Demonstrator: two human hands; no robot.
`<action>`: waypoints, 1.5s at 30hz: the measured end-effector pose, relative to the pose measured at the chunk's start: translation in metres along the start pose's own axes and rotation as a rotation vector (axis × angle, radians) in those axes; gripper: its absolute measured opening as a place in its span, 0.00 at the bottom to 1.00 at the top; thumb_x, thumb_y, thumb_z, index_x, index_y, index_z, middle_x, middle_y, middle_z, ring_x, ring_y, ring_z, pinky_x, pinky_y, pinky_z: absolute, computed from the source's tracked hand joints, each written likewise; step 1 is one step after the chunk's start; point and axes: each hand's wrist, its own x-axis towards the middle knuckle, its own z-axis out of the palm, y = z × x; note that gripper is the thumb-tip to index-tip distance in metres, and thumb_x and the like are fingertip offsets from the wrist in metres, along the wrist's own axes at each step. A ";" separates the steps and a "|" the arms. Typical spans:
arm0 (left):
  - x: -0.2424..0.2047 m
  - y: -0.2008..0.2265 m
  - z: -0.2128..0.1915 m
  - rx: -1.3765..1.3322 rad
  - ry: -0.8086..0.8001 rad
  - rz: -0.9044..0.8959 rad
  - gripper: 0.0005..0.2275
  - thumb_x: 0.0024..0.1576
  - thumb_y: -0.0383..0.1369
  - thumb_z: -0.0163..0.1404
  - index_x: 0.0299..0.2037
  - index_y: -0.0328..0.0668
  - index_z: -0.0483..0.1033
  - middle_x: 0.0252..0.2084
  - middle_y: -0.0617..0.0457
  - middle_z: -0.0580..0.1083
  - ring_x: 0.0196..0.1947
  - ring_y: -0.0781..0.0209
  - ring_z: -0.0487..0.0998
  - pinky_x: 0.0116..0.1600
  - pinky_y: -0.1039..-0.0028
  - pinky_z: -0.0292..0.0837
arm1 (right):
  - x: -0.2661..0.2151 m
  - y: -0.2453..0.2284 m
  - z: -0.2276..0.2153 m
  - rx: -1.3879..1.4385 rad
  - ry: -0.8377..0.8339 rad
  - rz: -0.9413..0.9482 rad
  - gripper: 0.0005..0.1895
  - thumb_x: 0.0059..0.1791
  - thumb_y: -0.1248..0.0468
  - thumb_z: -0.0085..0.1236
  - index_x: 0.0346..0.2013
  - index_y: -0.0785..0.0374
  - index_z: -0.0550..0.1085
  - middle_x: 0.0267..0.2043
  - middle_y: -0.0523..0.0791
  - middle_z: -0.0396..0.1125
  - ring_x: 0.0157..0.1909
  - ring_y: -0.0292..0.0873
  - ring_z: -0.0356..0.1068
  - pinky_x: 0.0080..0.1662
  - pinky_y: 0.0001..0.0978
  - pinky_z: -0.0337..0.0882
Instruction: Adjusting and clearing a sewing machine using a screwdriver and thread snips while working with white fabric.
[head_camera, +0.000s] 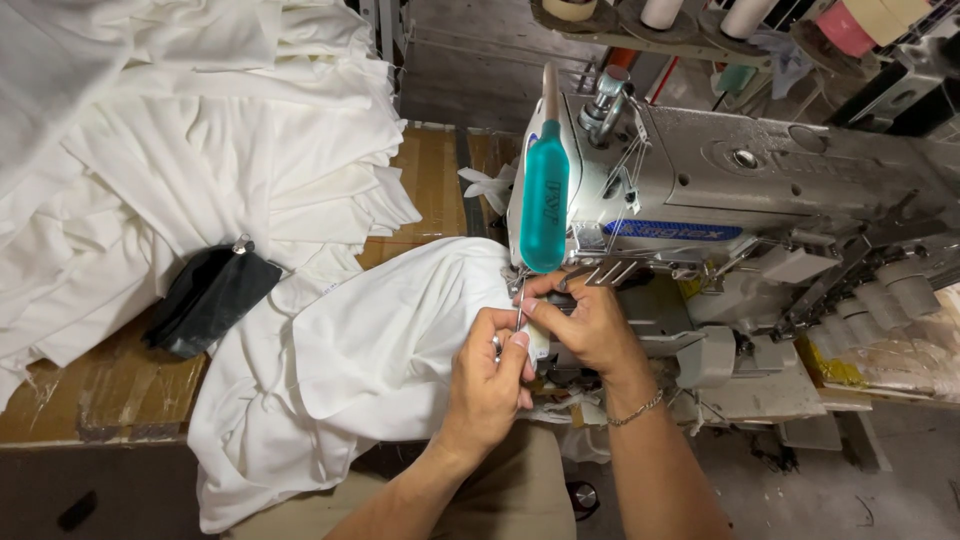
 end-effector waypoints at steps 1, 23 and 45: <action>0.000 -0.001 -0.001 0.009 -0.006 0.013 0.07 0.62 0.26 0.43 0.48 0.35 0.69 0.23 0.54 0.70 0.14 0.69 0.66 0.19 0.79 0.65 | 0.000 0.000 0.000 -0.002 -0.004 0.001 0.07 0.42 0.69 0.63 0.34 0.67 0.81 0.38 0.45 0.78 0.40 0.39 0.75 0.47 0.27 0.73; 0.004 -0.007 0.002 0.040 0.053 0.008 0.08 0.61 0.27 0.46 0.48 0.36 0.70 0.22 0.55 0.70 0.15 0.70 0.67 0.19 0.79 0.65 | 0.001 -0.001 0.004 0.028 0.033 -0.024 0.08 0.45 0.68 0.61 0.36 0.69 0.80 0.39 0.46 0.78 0.39 0.40 0.75 0.46 0.27 0.74; 0.006 0.004 0.014 0.022 0.141 0.057 0.08 0.60 0.25 0.46 0.48 0.36 0.71 0.18 0.58 0.67 0.13 0.70 0.62 0.18 0.77 0.57 | -0.001 0.006 0.007 -0.008 0.102 -0.014 0.07 0.44 0.69 0.60 0.35 0.69 0.79 0.37 0.46 0.77 0.37 0.39 0.74 0.44 0.27 0.73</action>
